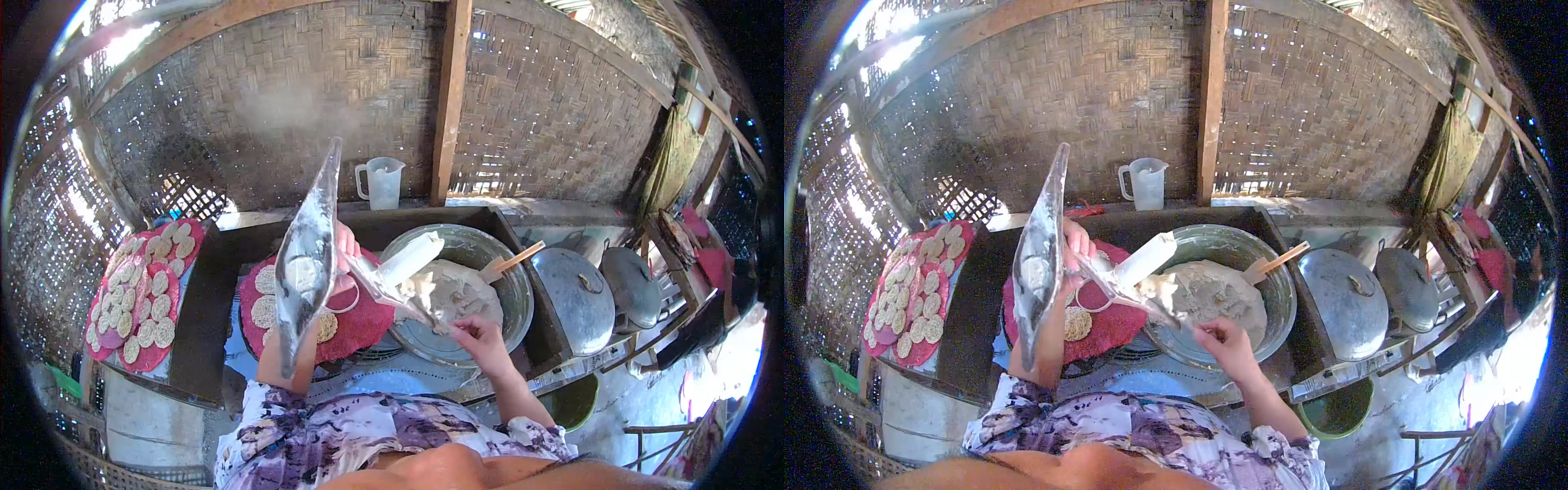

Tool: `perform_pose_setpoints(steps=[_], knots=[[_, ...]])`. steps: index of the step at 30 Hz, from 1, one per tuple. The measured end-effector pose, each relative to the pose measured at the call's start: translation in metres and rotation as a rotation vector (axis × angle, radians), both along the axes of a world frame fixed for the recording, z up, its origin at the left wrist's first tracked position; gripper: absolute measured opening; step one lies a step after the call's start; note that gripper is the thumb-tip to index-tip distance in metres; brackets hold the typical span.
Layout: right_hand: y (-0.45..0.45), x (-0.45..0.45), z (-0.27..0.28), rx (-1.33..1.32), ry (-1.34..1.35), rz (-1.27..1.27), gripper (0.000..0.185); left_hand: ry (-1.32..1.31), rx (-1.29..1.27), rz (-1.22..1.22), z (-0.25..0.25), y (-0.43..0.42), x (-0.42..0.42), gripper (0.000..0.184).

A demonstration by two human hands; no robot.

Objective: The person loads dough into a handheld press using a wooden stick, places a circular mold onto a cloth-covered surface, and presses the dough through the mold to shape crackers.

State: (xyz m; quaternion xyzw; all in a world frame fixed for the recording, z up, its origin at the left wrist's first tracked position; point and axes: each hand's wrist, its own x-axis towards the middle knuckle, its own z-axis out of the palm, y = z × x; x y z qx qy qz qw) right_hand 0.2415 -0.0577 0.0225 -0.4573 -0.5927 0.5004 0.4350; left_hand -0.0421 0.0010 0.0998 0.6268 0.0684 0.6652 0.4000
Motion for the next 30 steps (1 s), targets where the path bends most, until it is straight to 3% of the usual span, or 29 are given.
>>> perform_pose_setpoints(steps=[9, 11, 12, 14, 16, 17, 18, 20, 21, 22, 23, 25, 26, 27, 28, 30], knots=[[0.001, -0.011, -0.017, -0.026, 0.042, 0.024, 0.018, 0.191, -0.038, 0.301, -0.033, -0.003, -0.004, 0.044], [0.002, -0.009, -0.019, -0.023, -0.017, -0.001, 0.021, -0.038, -0.314, -0.166, -0.045, 0.008, -0.006, 0.031], [0.003, -0.008, -0.020, -0.023, -0.047, -0.013, 0.023, -0.171, -0.471, -0.356, -0.051, 0.014, -0.007, 0.035], [0.004, -0.009, -0.020, 0.014, -0.027, -0.017, 0.023, 0.241, -0.316, 0.237, -0.024, -0.003, 0.002, 0.027], [0.005, -0.009, -0.016, 0.042, -0.038, -0.030, 0.022, 0.421, 0.023, 0.424, -0.016, -0.007, 0.010, 0.016], [0.006, -0.010, -0.008, 0.052, -0.058, -0.042, 0.022, 0.622, 0.391, 0.621, -0.003, -0.013, 0.013, 0.013], [0.008, -0.010, -0.001, 0.062, -0.077, -0.053, 0.022, 0.642, 0.406, 0.610, -0.003, -0.012, 0.012, 0.015], [0.016, -0.001, 0.010, 0.146, -0.165, -0.100, 0.024, 0.276, -0.234, 0.265, -0.021, 0.000, 0.001, 0.019], [0.021, 0.006, 0.014, 0.190, -0.209, -0.116, 0.025, 0.109, -0.429, 0.163, -0.030, 0.007, -0.008, 0.022], [0.028, 0.010, 0.015, 0.299, -0.406, -0.264, 0.031, 0.009, -0.446, 0.167, -0.034, 0.012, -0.018, 0.025], [0.025, 0.017, 0.021, 0.410, -0.584, -0.364, 0.020, -0.075, -0.440, 0.194, -0.036, 0.013, -0.031, 0.028], [0.034, 0.029, 0.020, 0.141, -0.918, -0.325, 0.026, 0.116, -0.147, 0.438, -0.012, -0.009, -0.047, 0.032], [0.038, 0.025, 0.011, 0.326, -0.883, -0.265, 0.032, 0.244, 0.055, 0.611, 0.007, -0.026, -0.052, 0.033], [0.044, 0.021, -0.002, 0.509, -0.842, -0.205, 0.038, -0.130, 0.123, 0.272, 0.006, -0.007, -0.055, 0.032], [0.046, 0.013, 0.000, 0.689, -0.796, -0.144, 0.044, -0.197, 0.108, 0.181, 0.003, -0.004, -0.058, 0.030], [0.035, -0.027, 0.011, 0.157, -0.050, 0.221, 0.070, -0.330, 0.072, -0.003, 0.002, -0.006, -0.057, 0.027]])
